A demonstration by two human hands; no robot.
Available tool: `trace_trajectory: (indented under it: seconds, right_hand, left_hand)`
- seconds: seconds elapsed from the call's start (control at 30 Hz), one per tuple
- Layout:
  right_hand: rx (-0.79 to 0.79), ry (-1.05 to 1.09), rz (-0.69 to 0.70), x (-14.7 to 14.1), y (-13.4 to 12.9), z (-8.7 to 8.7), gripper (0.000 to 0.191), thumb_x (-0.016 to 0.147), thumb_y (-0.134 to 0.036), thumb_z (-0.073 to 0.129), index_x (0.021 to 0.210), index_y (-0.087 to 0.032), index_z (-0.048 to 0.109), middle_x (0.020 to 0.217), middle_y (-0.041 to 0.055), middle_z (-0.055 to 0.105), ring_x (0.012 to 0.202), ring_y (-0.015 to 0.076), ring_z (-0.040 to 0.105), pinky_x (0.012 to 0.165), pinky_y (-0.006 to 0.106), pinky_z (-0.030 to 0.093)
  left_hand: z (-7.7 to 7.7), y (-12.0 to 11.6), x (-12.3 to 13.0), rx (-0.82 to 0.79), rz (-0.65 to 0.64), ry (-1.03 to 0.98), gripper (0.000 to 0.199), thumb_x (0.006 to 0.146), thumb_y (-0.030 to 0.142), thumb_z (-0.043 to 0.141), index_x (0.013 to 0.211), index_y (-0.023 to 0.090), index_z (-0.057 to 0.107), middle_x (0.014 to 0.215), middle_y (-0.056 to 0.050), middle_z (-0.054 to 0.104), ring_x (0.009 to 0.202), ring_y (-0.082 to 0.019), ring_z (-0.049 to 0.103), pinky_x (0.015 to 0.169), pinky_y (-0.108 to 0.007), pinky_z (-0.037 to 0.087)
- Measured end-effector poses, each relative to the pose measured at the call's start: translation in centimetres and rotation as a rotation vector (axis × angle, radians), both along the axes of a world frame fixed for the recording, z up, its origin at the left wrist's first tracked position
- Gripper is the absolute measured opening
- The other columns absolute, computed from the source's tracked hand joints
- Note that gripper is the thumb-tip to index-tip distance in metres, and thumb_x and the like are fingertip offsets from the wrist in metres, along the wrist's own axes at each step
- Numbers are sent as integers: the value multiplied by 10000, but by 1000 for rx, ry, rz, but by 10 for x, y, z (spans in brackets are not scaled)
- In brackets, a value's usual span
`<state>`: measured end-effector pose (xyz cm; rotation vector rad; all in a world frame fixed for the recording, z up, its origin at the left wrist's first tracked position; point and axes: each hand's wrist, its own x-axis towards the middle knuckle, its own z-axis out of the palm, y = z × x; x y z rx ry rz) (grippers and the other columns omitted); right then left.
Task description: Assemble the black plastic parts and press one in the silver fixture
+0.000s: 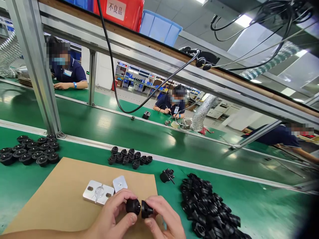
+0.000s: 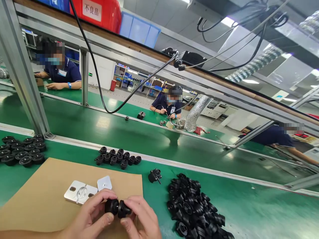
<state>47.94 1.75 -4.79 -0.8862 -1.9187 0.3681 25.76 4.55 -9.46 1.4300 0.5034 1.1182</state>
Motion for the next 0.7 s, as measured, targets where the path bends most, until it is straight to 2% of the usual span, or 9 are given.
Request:
trace_trajectory:
  seconds: [0.17, 0.4, 0.6, 0.7]
  right_hand:
    - [-27, -5, 8, -3, -2, -1, 316, 1090, -392, 647, 1396, -318, 683, 1019, 134, 735, 819, 267, 721, 619, 337, 644]
    - [-29, -10, -9, -3, -4, -1, 317, 1072, -379, 674, 1380, -311, 693, 1033, 136, 737, 851, 284, 727, 632, 353, 647]
    - [-39, -9, 7, -6, -4, -1, 311, 1087, -383, 660, 1389, -312, 671, 1018, 115, 728, 805, 244, 712, 622, 316, 620]
    - [-29, -11, 0, -5, -4, -1, 304, 1087, -392, 659, 1379, -309, 679, 1019, 116, 731, 833, 256, 719, 646, 328, 627]
  left_hand:
    - [1, -4, -2, -33, -3, 35, 443, 1008, 573, 669, 1269, 214, 675, 1196, -125, 689, 1076, -246, 669, 950, -327, 559]
    - [0, -6, -1, -86, 5, 53, 369, 973, 447, 720, 1256, 216, 675, 1203, -113, 711, 1066, -246, 693, 951, -321, 575]
    - [6, -4, -2, -85, -13, 64, 316, 948, 349, 705, 1229, 209, 682, 1175, -97, 720, 1087, -242, 704, 966, -308, 571]
    - [7, -3, -2, -82, -8, 74, 305, 919, 306, 714, 1205, 203, 694, 1146, -91, 730, 1064, -238, 710, 952, -301, 574]
